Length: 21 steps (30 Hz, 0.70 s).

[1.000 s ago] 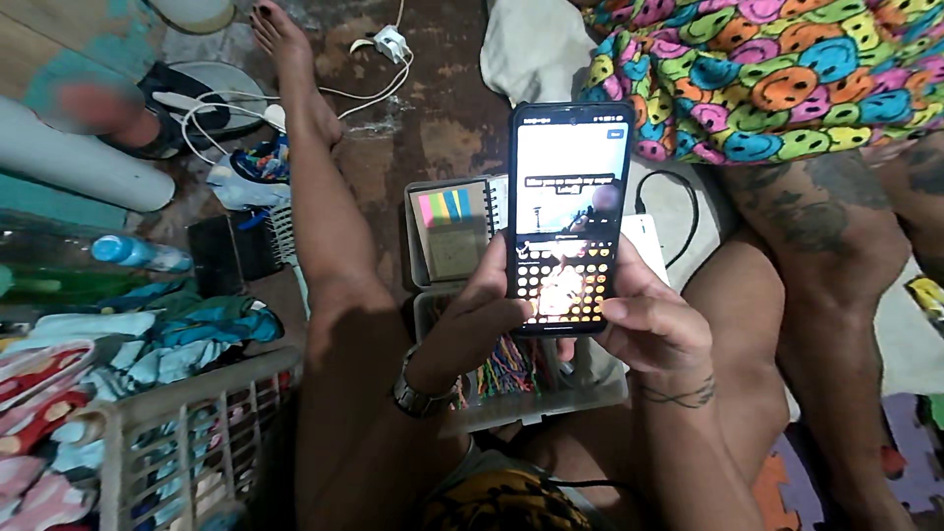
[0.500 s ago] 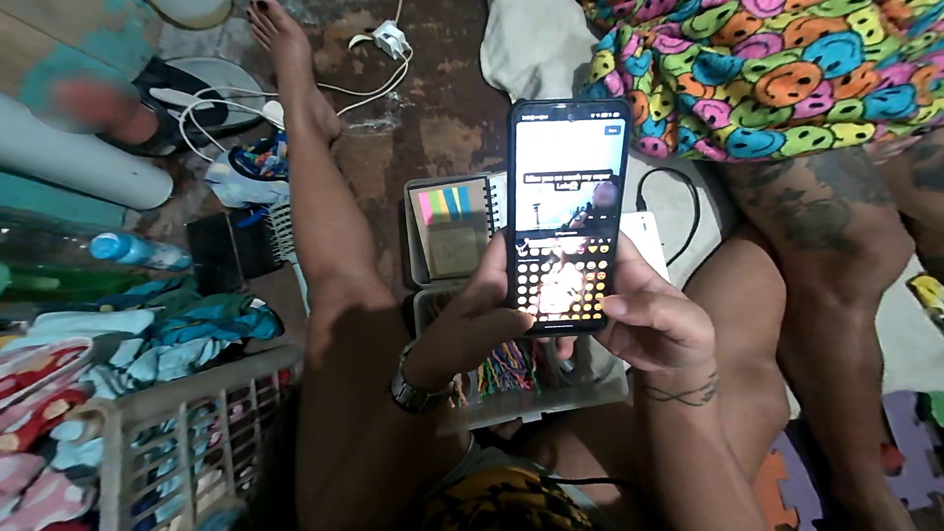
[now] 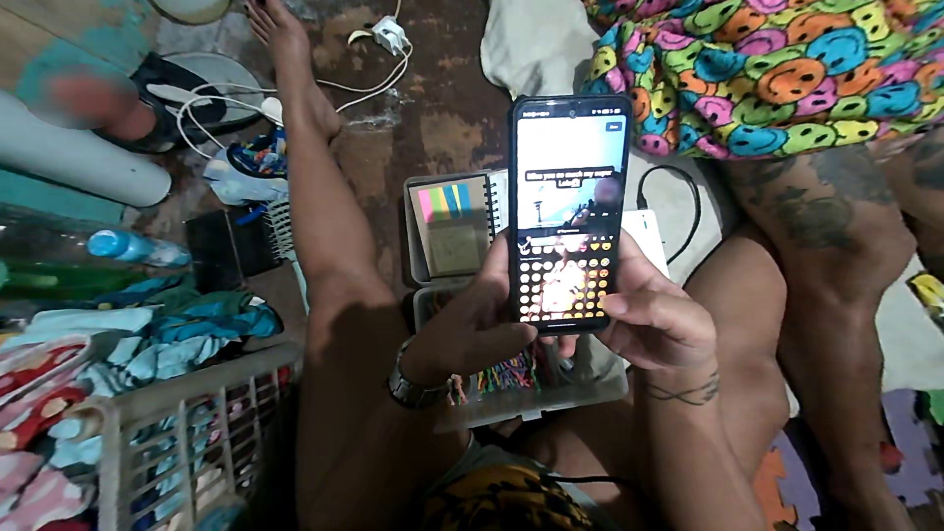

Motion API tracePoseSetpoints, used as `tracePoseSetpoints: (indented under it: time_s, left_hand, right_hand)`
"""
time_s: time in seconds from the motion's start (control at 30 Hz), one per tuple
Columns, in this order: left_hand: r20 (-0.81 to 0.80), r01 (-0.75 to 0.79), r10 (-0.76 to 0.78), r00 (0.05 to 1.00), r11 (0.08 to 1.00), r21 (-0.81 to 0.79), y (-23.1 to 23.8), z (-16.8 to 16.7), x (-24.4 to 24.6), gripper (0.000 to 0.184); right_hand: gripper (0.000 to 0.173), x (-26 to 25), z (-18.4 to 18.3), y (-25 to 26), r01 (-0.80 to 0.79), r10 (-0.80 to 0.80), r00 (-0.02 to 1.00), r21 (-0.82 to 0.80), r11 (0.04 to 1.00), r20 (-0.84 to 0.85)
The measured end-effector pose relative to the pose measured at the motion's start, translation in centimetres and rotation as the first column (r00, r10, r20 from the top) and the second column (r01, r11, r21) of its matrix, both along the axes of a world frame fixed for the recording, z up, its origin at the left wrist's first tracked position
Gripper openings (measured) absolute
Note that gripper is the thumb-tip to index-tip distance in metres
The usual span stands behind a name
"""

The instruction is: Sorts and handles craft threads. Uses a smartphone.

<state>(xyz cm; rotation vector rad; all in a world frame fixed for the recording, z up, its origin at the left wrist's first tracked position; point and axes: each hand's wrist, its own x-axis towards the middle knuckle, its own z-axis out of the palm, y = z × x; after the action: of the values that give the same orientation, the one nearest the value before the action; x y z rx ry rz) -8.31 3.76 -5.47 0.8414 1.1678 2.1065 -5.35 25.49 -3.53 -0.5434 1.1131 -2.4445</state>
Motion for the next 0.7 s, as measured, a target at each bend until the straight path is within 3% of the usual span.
tracePoseSetpoints:
  time_s: [0.27,0.43,0.7]
  left_hand:
    - [0.027,-0.022,0.022,0.999,0.999,-0.024,0.2,-0.1,0.0,0.082]
    - [0.004,-0.054,0.054,0.999,0.998,-0.025,0.1,1.1,0.4,0.072]
    - [-0.015,-0.059,0.058,0.998,0.998,-0.036,0.0,0.9,0.3,0.078]
  right_hand:
    - [0.057,0.1,0.0,-0.1,0.016,-0.015,1.000,0.025,1.000,-0.017]
    - [0.057,0.2,0.1,-0.2,0.039,-0.039,0.999,0.041,0.998,-0.017]
    - [0.059,0.1,0.0,-0.2,0.025,-0.024,0.999,0.047,0.999,-0.024]
